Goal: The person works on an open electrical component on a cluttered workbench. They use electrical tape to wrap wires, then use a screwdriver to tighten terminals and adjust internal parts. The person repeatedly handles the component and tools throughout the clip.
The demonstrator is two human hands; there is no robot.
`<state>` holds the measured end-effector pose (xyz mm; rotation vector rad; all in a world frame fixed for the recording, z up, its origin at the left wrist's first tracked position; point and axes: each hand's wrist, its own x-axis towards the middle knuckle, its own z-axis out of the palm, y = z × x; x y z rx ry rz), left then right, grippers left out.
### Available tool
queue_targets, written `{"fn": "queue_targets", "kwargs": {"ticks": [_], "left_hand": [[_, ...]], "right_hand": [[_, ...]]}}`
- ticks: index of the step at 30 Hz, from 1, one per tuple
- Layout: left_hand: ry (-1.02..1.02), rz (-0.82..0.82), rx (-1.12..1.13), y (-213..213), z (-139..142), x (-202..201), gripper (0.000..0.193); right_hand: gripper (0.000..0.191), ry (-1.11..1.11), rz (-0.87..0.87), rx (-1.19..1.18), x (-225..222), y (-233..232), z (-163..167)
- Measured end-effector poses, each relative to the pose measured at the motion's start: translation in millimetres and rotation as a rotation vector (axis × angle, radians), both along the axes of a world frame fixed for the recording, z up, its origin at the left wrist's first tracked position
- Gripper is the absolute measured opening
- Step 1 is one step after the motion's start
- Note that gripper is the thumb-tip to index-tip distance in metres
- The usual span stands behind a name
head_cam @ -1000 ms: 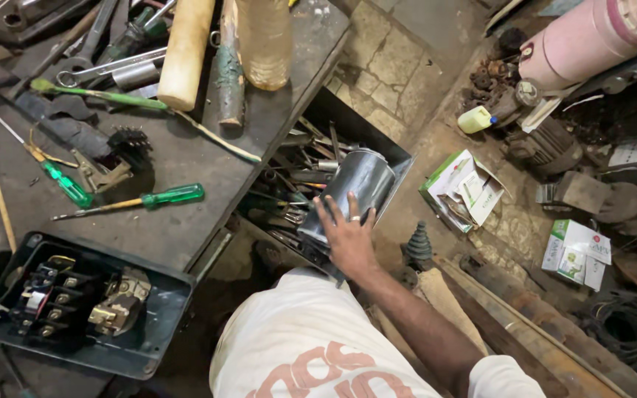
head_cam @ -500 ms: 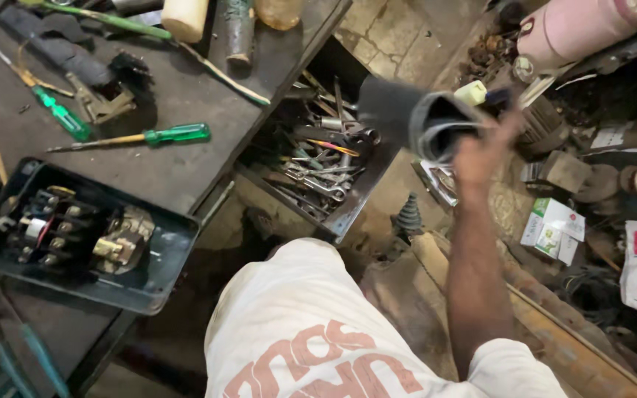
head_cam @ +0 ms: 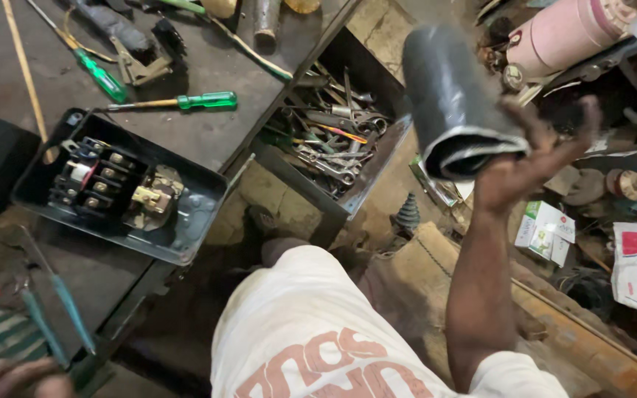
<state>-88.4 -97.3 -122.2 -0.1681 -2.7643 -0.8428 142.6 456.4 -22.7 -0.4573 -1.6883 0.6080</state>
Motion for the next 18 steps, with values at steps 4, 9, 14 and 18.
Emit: {"fn": "queue_targets", "kwargs": {"ticks": [4, 9, 14, 18], "left_hand": [[-0.168, -0.651, 0.388, 85.5, 74.2, 46.6, 0.032], [-0.418, -1.058, 0.572, 259.5, 63.5, 40.0, 0.028], [-0.203, -1.042, 0.241, 435.3, -6.5, 24.0, 0.03], [-0.162, -1.006, -0.158, 526.0, -15.2, 3.8, 0.033]], "right_hand": [[0.076, -0.237, -0.008, -0.067, 19.5, -20.3, -17.7], [0.09, -0.314, -0.066, -0.322, 57.8, -7.9, -39.5], [0.082, -0.246, -0.132, -0.39, 103.7, 11.8, -49.7], [0.075, -0.223, -0.213, -0.427, 119.8, 47.9, -65.1]]}}
